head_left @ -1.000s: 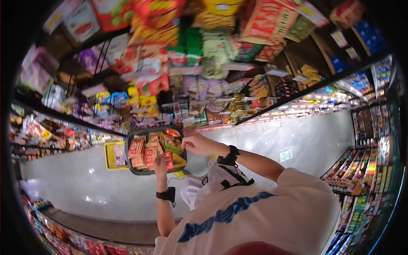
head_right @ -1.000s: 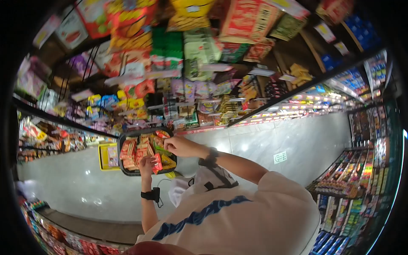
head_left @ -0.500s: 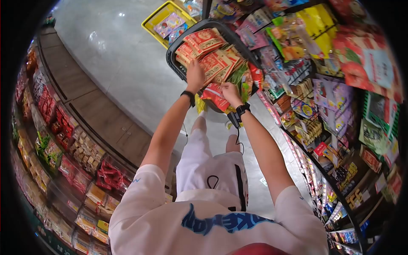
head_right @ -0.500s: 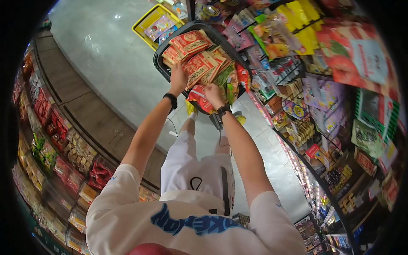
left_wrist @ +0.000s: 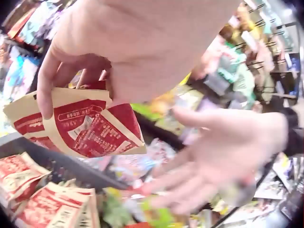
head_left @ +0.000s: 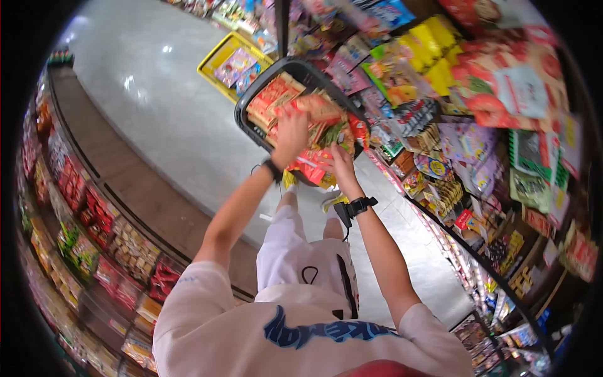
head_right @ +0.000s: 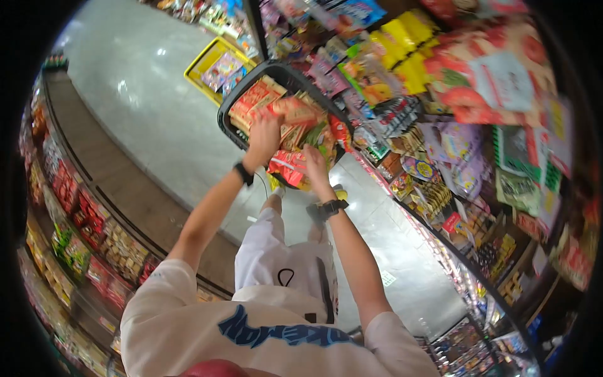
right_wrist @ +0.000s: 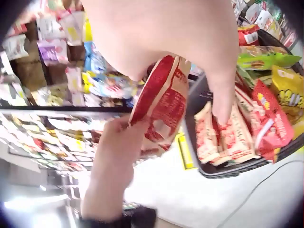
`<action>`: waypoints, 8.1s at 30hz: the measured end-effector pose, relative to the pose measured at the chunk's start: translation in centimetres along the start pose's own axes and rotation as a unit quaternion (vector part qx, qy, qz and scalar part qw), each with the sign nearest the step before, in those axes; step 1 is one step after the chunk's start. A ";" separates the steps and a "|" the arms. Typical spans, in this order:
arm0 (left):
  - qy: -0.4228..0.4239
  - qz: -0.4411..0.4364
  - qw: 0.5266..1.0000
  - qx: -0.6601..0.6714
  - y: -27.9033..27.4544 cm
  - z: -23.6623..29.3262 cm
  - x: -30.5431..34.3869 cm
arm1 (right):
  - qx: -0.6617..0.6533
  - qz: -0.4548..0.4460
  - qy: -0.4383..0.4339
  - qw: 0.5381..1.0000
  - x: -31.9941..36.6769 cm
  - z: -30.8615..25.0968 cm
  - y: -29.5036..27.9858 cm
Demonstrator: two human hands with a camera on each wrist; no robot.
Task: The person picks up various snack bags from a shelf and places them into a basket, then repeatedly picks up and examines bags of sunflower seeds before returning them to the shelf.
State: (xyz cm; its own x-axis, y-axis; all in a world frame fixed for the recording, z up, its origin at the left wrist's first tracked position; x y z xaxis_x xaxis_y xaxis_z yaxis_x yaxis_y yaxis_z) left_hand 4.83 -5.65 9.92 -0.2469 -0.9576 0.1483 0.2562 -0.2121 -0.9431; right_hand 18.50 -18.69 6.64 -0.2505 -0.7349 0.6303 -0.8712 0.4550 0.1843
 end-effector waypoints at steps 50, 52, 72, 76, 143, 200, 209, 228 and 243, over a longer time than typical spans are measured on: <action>0.550 -0.039 0.660 0.510 -50.3 70.7 20.8 | 0.077 0.160 -0.710 0.682 53.0 -61.4 -38.0; 0.549 -0.021 0.634 0.544 -49.6 70.9 19.8 | 0.105 0.142 -0.715 0.676 53.0 -61.6 -37.6; 0.567 0.037 0.630 0.529 -51.7 70.7 20.4 | 0.116 0.180 -0.766 0.606 52.3 -63.5 -38.8; 0.586 0.095 0.632 0.499 -51.8 70.6 20.9 | 0.116 0.173 -0.758 0.619 51.9 -64.0 -38.7; -0.050 -0.038 0.998 0.032 4.6 0.6 4.3 | 0.173 0.014 -0.181 0.968 -3.7 -1.9 -0.3; 0.534 -0.173 0.574 0.596 -49.4 72.1 18.9 | 0.104 0.246 -0.764 0.587 52.8 -65.2 -37.3; 0.520 -0.120 0.609 0.587 -48.3 74.8 15.6 | 0.147 0.300 -0.741 0.582 50.2 -67.5 -39.2; 0.432 -0.018 0.752 0.498 -39.7 57.7 21.9 | 0.215 0.508 -0.661 0.508 50.1 -58.6 -37.6; -0.121 -0.029 0.953 0.277 3.2 3.9 14.3 | 0.256 -0.048 -0.255 0.931 20.9 -23.7 -16.9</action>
State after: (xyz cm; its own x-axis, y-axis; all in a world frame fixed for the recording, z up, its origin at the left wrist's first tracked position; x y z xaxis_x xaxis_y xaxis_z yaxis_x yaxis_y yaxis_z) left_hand 5.78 -20.80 10.23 -0.0700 -0.9442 0.3219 0.7194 -0.2714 -0.6394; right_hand 38.02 -29.85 34.60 -0.2147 -0.9626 0.1652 -0.9544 0.1709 -0.2446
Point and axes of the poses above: each hand's wrist, its own x-axis away from the middle knuckle, its own y-axis out of the palm, z = x × y, the point moved 8 cm from there along -x, towards the middle knuckle, and after that the axes turned 9 degrees about -y, right-handed, at the moved point
